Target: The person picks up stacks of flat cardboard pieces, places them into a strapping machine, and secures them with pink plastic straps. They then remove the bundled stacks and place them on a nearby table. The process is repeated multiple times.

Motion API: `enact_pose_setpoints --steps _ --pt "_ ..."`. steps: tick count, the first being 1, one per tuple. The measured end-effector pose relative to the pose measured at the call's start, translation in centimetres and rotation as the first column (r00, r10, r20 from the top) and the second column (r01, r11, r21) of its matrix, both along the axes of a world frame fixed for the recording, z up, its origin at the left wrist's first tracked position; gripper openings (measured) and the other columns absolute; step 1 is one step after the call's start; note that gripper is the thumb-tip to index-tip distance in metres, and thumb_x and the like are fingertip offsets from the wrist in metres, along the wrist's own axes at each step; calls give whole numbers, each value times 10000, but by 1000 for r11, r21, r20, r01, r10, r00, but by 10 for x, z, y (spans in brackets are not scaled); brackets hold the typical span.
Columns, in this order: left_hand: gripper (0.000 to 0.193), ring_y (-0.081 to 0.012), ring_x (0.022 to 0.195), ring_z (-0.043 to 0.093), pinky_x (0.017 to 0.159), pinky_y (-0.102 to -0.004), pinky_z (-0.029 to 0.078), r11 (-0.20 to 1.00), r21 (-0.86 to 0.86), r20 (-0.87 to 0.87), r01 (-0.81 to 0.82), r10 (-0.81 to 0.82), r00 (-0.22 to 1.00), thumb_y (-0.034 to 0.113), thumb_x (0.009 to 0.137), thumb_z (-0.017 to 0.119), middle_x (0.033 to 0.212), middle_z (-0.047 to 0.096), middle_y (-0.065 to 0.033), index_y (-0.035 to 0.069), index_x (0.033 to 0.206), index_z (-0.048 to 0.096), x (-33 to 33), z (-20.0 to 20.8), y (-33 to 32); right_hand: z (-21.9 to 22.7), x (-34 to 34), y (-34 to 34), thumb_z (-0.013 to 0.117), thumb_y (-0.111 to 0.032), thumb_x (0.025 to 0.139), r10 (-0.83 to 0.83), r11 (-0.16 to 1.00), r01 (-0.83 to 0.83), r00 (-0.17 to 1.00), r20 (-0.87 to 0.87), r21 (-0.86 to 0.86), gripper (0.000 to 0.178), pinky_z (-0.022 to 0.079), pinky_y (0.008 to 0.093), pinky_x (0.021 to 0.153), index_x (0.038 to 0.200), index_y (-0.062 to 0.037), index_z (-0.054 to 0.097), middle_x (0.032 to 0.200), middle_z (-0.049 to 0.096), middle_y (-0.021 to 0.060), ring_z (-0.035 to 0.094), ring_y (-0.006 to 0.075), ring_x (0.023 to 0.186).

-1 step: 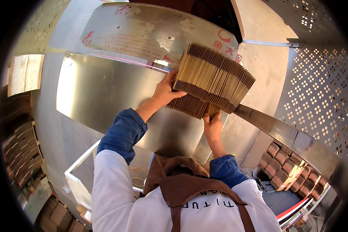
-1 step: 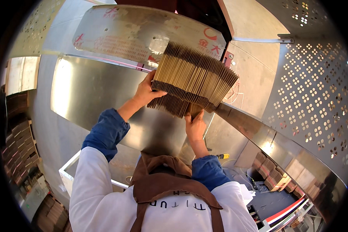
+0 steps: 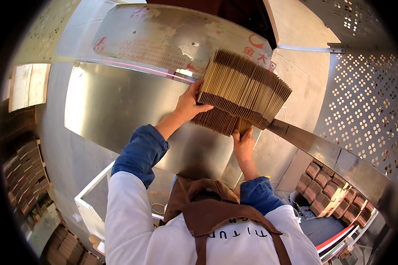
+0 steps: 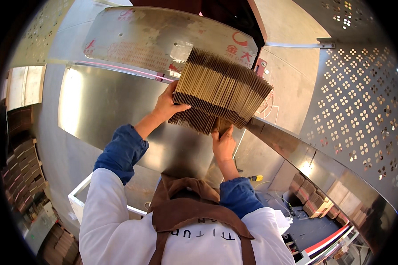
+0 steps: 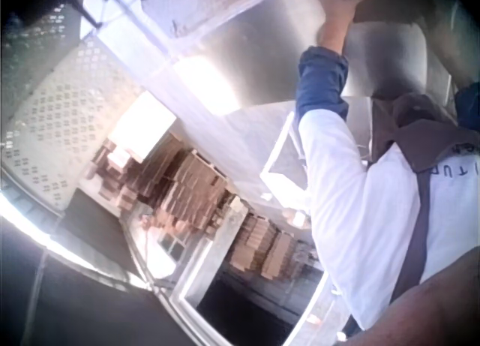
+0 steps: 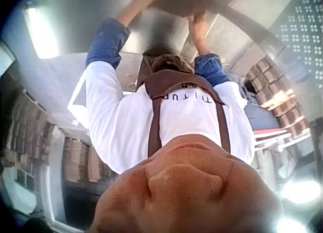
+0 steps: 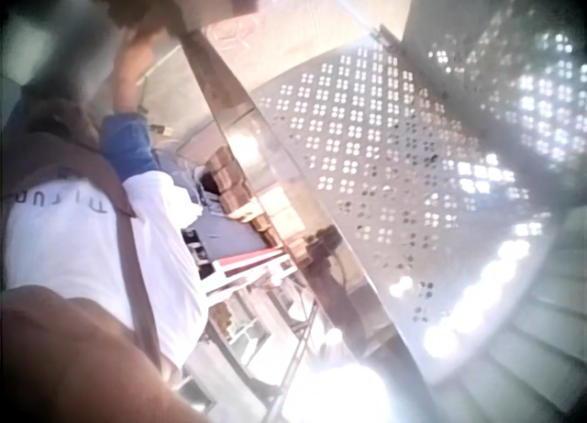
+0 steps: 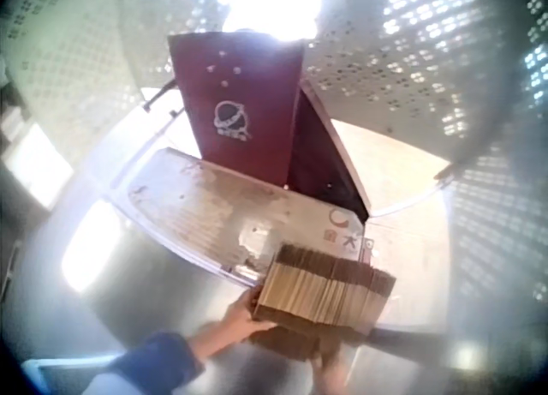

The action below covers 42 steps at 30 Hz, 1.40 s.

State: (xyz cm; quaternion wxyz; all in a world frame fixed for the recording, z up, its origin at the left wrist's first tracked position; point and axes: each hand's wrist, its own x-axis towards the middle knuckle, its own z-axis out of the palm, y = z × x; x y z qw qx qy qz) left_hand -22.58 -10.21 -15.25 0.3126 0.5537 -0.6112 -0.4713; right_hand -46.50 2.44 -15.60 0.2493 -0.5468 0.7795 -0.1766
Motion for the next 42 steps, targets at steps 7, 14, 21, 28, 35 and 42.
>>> enact_pose_setpoints --steps 7,14,21,28,35,42 --pt "900 -303 1140 573 939 -375 490 1000 -3 21 2 -1 1000 249 650 838 1295 529 -165 68 1387 355 -2 9 1 -3 -1 0 624 -362 848 10 1000 -10 1000 -17 -3 743 498 482 580 1295 157 339 742 632 250 624 430 659" --pt "869 -299 1126 579 938 -371 498 998 67 -34 2 0 999 234 663 833 1284 534 -149 79 1381 368 -6 8 0 -2 -1 -2 621 -360 847 15 1000 -16 1000 -26 -21 737 501 481 597 1301 147 340 770 642 249 625 429 665" --pt "882 -236 1078 604 901 -338 500 998 -45 -25 -41 40 999 140 667 832 1225 582 -132 62 1405 355 -8 6 4 2 3 0 629 -376 842 11 1000 -11 1000 -27 3 766 499 476 585 1289 176 341 765 638 254 626 422 655" --pt "882 -232 1147 561 942 -346 472 995 100 -103 16 -5 995 145 694 816 1270 554 -134 65 1412 311 -12 12 1 3 2 -1 628 -381 843 7 1000 -7 1000 -25 -3 766 494 474 564 1293 165 335 739 633 240 623 412 634" --pt "922 -307 1102 608 938 -375 495 1000 21 -93 23 -21 995 190 673 832 1245 587 -181 133 1417 290 -9 -3 0 0 1 1 632 -371 842 13 1000 -13 1000 -16 -15 771 492 474 564 1304 160 316 737 631 244 620 416 631" --pt "915 -323 1093 610 925 -384 496 997 62 -35 36 -34 999 237 666 836 1228 594 -187 139 1400 297 -11 5 0 7 3 -4 629 -363 847 -22 999 21 999 29 34 764 491 488 600 1312 152 310 764 633 258 621 436 673"
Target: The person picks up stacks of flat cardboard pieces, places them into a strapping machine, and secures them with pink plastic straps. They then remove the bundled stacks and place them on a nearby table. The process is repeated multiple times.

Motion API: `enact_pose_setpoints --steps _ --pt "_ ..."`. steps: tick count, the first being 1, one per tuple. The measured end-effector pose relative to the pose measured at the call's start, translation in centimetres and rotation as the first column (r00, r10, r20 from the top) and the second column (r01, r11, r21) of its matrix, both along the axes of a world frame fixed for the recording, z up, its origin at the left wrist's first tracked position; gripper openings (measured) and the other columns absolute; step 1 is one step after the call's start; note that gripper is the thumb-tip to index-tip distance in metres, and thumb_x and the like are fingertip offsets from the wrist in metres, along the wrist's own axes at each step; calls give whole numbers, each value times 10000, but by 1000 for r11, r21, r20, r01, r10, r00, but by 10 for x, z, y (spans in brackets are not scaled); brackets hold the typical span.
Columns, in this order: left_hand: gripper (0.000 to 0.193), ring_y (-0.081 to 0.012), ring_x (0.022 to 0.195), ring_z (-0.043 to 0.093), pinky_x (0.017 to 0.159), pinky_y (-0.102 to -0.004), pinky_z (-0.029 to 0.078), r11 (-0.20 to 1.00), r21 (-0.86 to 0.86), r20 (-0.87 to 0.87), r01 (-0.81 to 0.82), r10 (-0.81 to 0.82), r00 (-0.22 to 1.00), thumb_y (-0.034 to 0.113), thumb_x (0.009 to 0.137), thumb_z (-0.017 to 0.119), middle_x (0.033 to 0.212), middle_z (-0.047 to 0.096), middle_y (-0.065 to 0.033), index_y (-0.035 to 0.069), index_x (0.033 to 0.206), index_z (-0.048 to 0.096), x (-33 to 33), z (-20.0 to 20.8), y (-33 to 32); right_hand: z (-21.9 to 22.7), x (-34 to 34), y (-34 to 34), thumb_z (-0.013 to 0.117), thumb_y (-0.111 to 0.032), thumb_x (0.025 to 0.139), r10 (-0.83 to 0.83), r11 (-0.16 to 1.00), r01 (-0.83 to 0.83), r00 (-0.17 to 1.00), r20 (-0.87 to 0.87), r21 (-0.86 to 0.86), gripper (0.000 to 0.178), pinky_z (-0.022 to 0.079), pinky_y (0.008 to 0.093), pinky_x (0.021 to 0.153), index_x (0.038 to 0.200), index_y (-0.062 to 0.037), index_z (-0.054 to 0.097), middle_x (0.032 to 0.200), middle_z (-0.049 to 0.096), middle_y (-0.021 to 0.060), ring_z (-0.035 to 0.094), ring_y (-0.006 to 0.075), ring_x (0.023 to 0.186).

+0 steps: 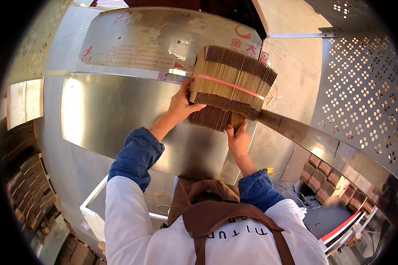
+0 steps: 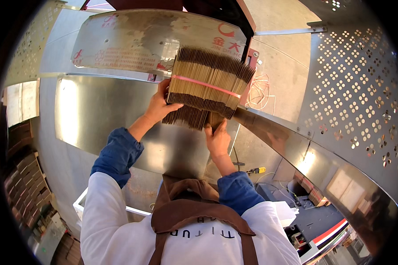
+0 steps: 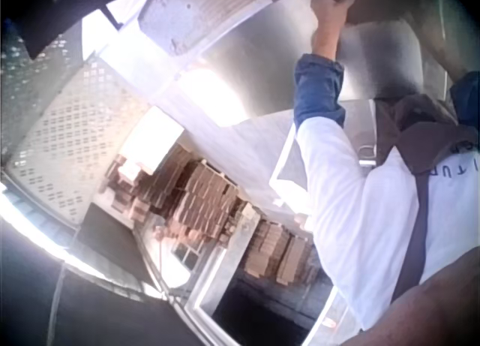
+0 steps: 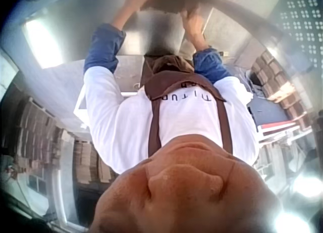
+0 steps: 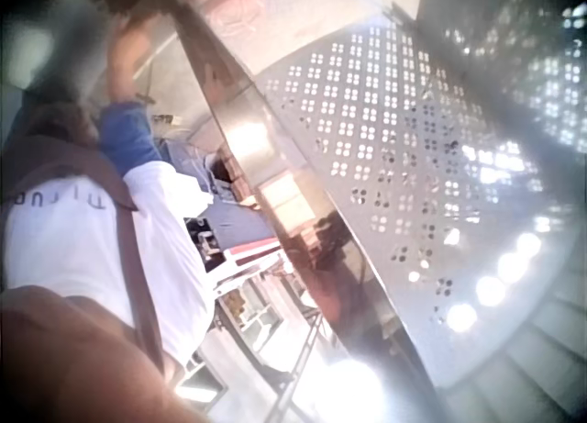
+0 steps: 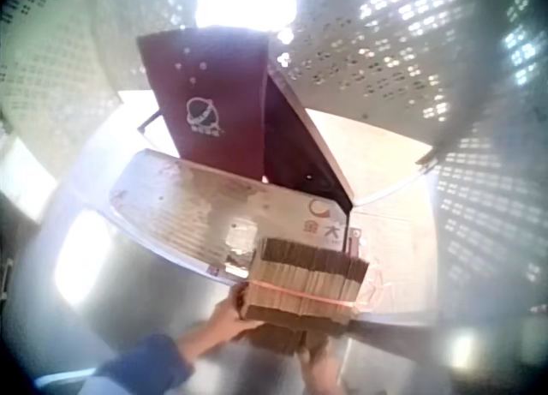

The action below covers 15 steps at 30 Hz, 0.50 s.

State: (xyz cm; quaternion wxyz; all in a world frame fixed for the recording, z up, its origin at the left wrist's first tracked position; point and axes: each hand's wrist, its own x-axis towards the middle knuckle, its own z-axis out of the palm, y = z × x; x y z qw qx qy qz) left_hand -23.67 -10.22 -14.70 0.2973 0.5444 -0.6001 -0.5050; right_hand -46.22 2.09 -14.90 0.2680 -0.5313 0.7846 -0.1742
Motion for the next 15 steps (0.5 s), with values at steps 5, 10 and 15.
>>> enact_pose_setpoints --steps 5,10,15 --pt "916 -334 1092 605 924 -389 493 1000 12 -29 2 -1 1000 249 668 833 1212 600 -187 137 1397 290 1 -5 -1 -3 -2 1 623 -370 850 6 1000 -6 1000 17 4 763 492 497 629 1319 141 305 803 636 274 621 449 700" --pt "911 -334 1097 599 935 -398 488 1000 16 -76 11 -9 997 237 671 835 1206 593 -187 116 1393 293 2 -15 -5 -4 0 1 619 -385 849 -21 999 21 1000 1 50 769 495 499 625 1321 135 305 811 636 282 622 453 710" --pt "903 -339 1111 588 939 -412 485 1000 -19 -91 18 -20 996 214 681 833 1203 582 -185 93 1392 291 2 -18 -5 -10 2 4 618 -391 849 -12 1000 12 1000 -28 -7 771 493 505 600 1322 130 304 773 637 270 617 456 687"
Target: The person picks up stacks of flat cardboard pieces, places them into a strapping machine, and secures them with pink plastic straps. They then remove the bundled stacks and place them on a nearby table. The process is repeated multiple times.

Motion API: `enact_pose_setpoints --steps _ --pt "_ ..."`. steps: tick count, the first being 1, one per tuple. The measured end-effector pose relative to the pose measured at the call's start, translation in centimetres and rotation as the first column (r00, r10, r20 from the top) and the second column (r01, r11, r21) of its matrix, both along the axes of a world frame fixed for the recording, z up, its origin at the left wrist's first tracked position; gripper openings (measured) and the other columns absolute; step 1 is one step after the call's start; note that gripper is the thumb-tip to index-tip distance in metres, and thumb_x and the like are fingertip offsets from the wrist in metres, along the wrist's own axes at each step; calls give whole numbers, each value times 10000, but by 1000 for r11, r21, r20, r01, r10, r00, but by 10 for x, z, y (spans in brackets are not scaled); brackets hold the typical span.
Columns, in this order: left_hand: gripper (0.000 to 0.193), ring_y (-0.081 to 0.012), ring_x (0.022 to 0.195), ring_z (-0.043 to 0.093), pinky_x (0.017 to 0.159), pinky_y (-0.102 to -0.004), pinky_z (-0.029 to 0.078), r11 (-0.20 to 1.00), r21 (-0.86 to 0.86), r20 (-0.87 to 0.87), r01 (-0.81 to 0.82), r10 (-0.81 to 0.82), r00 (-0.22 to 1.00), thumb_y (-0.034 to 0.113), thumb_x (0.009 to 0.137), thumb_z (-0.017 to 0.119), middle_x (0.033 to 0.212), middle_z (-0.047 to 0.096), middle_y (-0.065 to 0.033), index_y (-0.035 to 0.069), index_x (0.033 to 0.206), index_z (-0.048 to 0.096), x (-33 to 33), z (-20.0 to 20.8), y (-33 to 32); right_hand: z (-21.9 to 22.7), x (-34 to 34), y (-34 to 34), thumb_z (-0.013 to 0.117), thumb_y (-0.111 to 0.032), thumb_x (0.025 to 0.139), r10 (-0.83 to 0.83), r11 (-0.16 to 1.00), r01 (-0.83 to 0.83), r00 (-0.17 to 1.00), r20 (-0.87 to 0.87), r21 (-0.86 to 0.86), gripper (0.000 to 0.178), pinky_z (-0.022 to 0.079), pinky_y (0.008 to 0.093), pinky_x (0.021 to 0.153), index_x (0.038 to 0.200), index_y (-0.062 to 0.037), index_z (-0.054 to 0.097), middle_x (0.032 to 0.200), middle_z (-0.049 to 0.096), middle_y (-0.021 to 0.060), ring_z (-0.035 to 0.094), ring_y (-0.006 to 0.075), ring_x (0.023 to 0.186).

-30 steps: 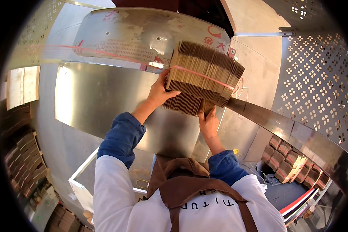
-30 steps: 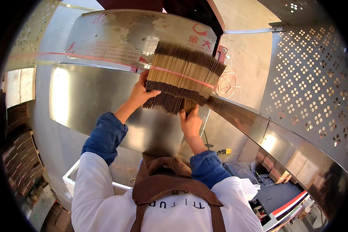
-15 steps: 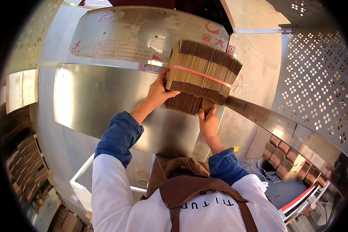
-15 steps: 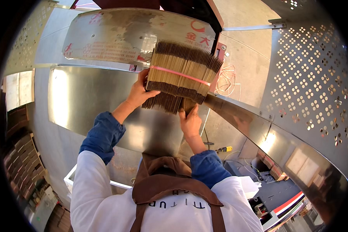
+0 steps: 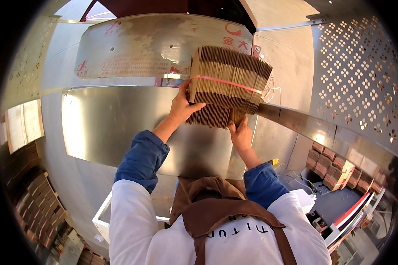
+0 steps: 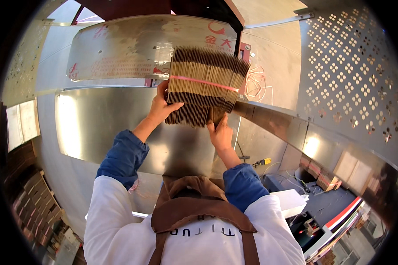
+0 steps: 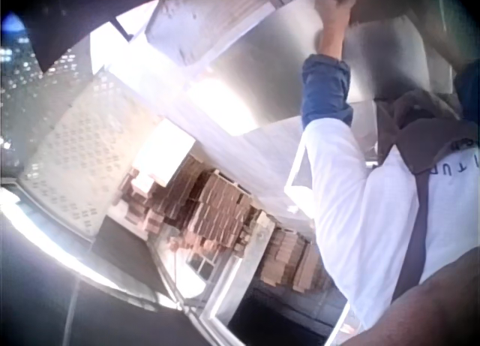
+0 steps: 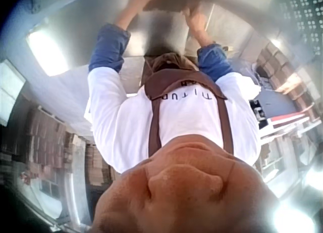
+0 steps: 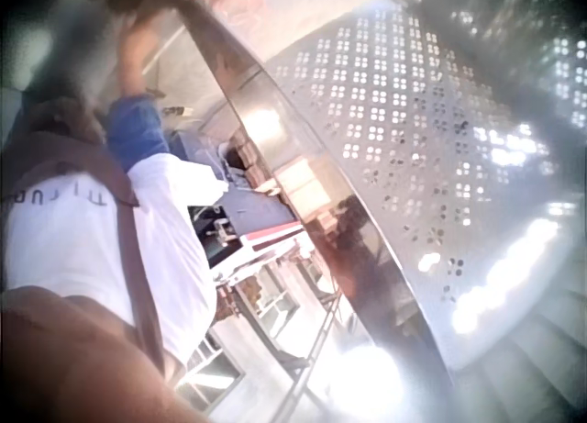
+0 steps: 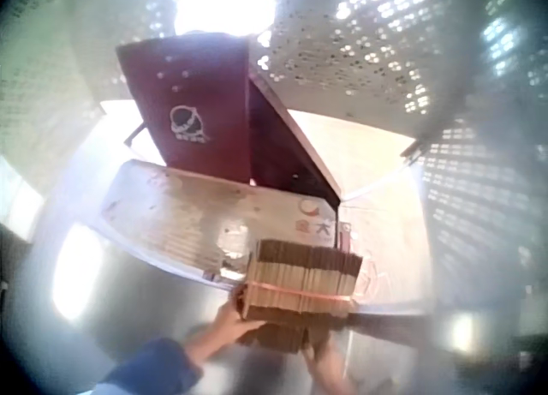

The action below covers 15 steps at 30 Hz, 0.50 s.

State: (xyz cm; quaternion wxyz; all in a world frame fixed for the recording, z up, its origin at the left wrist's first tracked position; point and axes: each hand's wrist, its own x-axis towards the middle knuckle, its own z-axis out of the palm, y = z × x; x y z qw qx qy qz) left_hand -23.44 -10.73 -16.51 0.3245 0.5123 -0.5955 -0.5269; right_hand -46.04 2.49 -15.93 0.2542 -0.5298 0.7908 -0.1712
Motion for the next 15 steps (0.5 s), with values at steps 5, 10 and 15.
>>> enact_pose_setpoints --steps 5,10,15 --pt "874 -335 1113 586 928 -411 493 1000 10 -11 10 -10 1000 200 705 819 1217 572 -188 83 1392 290 -2 10 -2 -1 -4 -5 623 -381 847 -1 1000 1 1000 -2 6 756 485 513 585 1315 123 308 755 634 267 613 456 668" --pt "878 -312 1139 580 927 -391 495 996 -72 -34 -47 45 998 189 714 816 1216 572 -191 61 1394 275 3 11 22 -15 -6 14 629 -365 845 38 999 -38 999 -15 5 743 471 543 597 1309 110 295 743 629 270 601 470 665" --pt "953 -286 1215 520 968 -348 474 990 89 -70 -108 115 991 41 669 826 1356 443 -194 22 1400 215 41 7 137 22 24 95 740 -360 772 -18 969 -26 985 173 245 887 509 487 774 1394 32 245 989 631 294 625 441 894"
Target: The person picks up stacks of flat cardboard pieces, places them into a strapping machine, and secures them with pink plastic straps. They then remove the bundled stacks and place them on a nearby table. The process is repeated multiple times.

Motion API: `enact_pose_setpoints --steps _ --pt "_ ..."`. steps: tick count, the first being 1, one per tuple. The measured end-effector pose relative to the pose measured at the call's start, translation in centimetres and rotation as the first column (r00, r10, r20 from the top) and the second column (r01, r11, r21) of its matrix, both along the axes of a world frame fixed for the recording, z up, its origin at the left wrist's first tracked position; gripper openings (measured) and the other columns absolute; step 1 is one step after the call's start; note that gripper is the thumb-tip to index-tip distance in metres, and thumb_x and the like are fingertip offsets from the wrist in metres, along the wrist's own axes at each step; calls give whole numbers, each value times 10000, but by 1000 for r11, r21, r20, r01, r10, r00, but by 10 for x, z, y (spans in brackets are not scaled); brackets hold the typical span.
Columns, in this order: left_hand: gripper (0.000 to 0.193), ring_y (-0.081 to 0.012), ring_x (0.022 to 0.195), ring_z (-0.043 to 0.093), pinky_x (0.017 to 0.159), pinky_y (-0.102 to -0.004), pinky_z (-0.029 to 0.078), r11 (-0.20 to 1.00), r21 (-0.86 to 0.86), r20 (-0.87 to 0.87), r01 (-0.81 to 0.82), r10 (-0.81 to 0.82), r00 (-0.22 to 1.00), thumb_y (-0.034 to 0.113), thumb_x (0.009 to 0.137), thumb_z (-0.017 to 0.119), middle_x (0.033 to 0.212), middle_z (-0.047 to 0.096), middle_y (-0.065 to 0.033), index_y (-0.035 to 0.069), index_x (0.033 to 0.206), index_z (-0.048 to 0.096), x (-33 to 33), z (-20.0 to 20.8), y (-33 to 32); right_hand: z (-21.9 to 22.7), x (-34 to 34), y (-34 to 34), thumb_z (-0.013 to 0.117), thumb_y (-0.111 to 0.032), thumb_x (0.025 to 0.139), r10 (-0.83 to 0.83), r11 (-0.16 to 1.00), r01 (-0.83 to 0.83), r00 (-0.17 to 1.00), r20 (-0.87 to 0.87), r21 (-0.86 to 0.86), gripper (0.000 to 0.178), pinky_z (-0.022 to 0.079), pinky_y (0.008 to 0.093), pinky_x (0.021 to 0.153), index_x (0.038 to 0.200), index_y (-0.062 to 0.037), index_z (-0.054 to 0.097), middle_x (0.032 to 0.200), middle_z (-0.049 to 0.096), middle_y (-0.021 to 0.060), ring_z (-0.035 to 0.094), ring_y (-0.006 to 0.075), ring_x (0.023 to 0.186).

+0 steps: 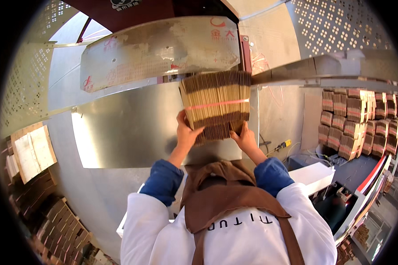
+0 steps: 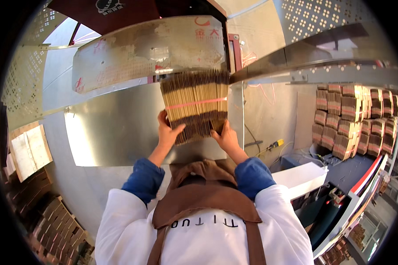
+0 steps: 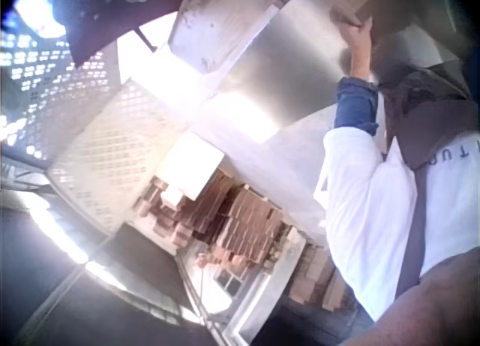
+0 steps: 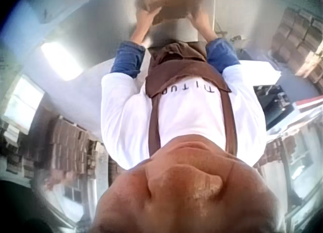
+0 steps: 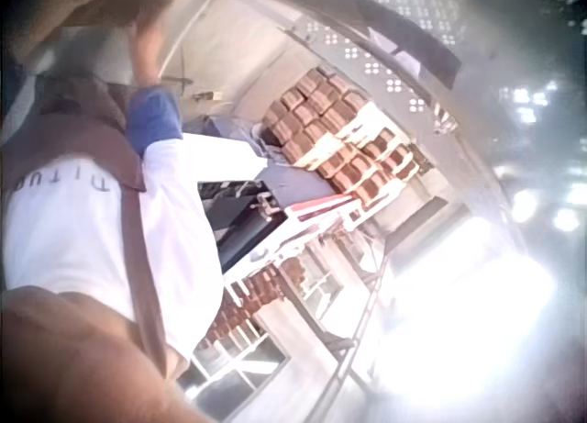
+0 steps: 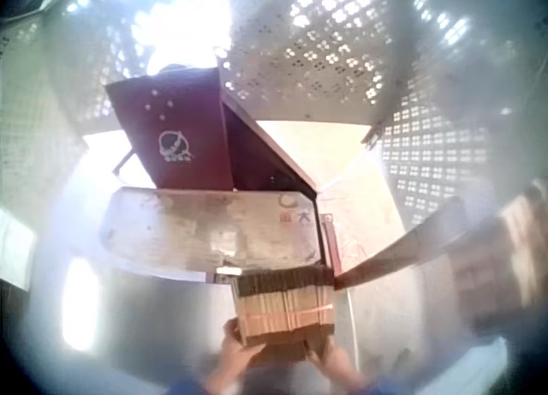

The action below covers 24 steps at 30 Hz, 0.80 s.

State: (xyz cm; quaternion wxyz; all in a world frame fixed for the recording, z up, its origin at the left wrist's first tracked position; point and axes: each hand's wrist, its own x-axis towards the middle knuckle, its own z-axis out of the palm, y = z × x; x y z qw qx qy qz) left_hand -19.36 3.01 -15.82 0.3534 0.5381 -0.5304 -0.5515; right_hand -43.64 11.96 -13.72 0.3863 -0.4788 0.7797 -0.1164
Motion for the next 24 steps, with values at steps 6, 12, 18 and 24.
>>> enact_pose_setpoints --steps 6,12,18,24 --pt "1353 -358 1339 356 1100 -388 311 993 -16 151 121 -117 982 385 579 888 1498 241 -231 -47 1470 -34 37 31 54 26 -35 16 878 -319 624 203 946 -122 945 256 -300 1254 403 394 1042 1479 21 25 1439 358 265 444 343 1291" --pt "1324 -331 1331 385 1054 -397 375 980 22 169 195 -196 966 405 577 882 1478 282 -221 8 1494 14 27 71 33 65 -32 -40 847 -393 647 285 938 -200 909 304 -283 1213 375 393 1061 1495 -31 59 1387 418 277 458 390 1264" --pt "1154 -308 1112 601 968 -378 460 907 269 353 324 -406 843 487 693 790 1243 586 -200 21 1490 97 40 182 9 151 -61 -67 618 -651 784 391 919 -375 829 400 -121 1010 553 405 766 1462 -20 213 1120 618 261 644 354 1018" --pt "939 -242 1024 631 729 -386 549 481 758 -129 440 -551 825 567 768 696 1255 572 -141 78 1450 276 57 64 -22 12 -67 -98 365 -860 752 159 724 -527 755 636 445 1022 551 347 596 1290 -1 502 863 670 163 670 251 690"
